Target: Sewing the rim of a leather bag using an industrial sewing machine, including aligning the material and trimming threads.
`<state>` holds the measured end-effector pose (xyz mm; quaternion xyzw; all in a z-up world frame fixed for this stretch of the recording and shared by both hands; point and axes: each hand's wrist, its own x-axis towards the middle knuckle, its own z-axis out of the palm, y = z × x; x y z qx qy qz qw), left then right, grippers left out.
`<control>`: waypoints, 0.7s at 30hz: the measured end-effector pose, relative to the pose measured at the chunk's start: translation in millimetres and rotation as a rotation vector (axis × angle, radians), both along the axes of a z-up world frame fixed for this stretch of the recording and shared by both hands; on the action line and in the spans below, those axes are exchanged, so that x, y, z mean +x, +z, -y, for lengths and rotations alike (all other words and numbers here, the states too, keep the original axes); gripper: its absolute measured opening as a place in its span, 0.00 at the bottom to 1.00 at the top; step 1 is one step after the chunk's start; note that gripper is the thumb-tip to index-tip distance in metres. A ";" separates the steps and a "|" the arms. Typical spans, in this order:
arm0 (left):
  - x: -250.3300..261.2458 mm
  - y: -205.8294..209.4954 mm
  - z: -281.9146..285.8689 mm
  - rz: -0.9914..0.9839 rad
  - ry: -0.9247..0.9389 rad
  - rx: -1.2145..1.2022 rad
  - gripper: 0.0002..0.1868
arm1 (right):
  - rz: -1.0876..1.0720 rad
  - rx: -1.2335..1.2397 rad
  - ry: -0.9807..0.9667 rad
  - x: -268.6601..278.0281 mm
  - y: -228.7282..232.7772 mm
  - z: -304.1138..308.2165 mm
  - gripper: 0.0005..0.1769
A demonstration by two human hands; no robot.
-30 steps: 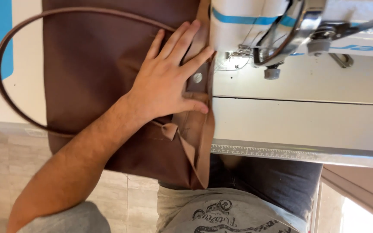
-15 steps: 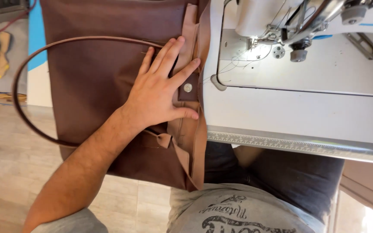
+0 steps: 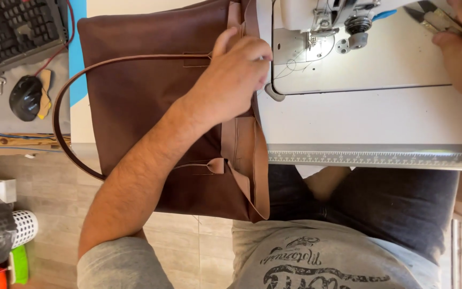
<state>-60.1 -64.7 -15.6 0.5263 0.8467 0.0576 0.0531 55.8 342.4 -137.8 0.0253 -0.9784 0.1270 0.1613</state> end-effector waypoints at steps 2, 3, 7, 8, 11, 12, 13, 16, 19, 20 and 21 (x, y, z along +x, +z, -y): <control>-4.6 -0.9 5.3 0.098 0.053 0.050 0.09 | 0.084 -0.258 0.034 10.6 8.0 14.4 0.24; -8.5 -7.0 11.0 0.079 0.019 0.148 0.09 | 0.019 -0.123 0.068 18.4 23.1 33.8 0.19; -10.6 -12.4 19.7 0.083 -0.004 0.329 0.13 | -0.015 -0.173 0.385 34.0 57.7 125.1 0.18; -9.0 -10.6 20.1 0.086 -0.009 0.323 0.13 | -0.015 -0.179 0.380 29.9 62.0 145.5 0.18; -5.3 -2.1 20.9 0.043 -0.030 0.381 0.14 | -0.027 -0.075 0.472 14.3 71.1 194.3 0.24; -4.5 1.0 21.7 0.047 -0.018 0.386 0.14 | 0.006 -0.037 0.431 6.7 69.1 203.0 0.16; -3.8 4.2 22.9 0.051 -0.006 0.390 0.14 | 0.038 0.001 0.390 -1.1 67.2 211.9 0.19; -4.3 4.0 24.4 0.048 -0.011 0.404 0.13 | 0.067 0.047 0.328 -16.4 63.6 223.1 0.24; -2.6 5.4 23.1 0.062 -0.011 0.430 0.13 | 0.034 0.157 0.272 -25.9 53.9 231.4 0.25; -1.7 5.6 22.5 0.068 -0.014 0.429 0.13 | 0.040 0.156 0.269 -26.9 55.1 234.4 0.25; -0.6 5.8 21.8 0.063 -0.021 0.429 0.13 | 0.056 0.155 0.293 -27.7 56.1 237.3 0.26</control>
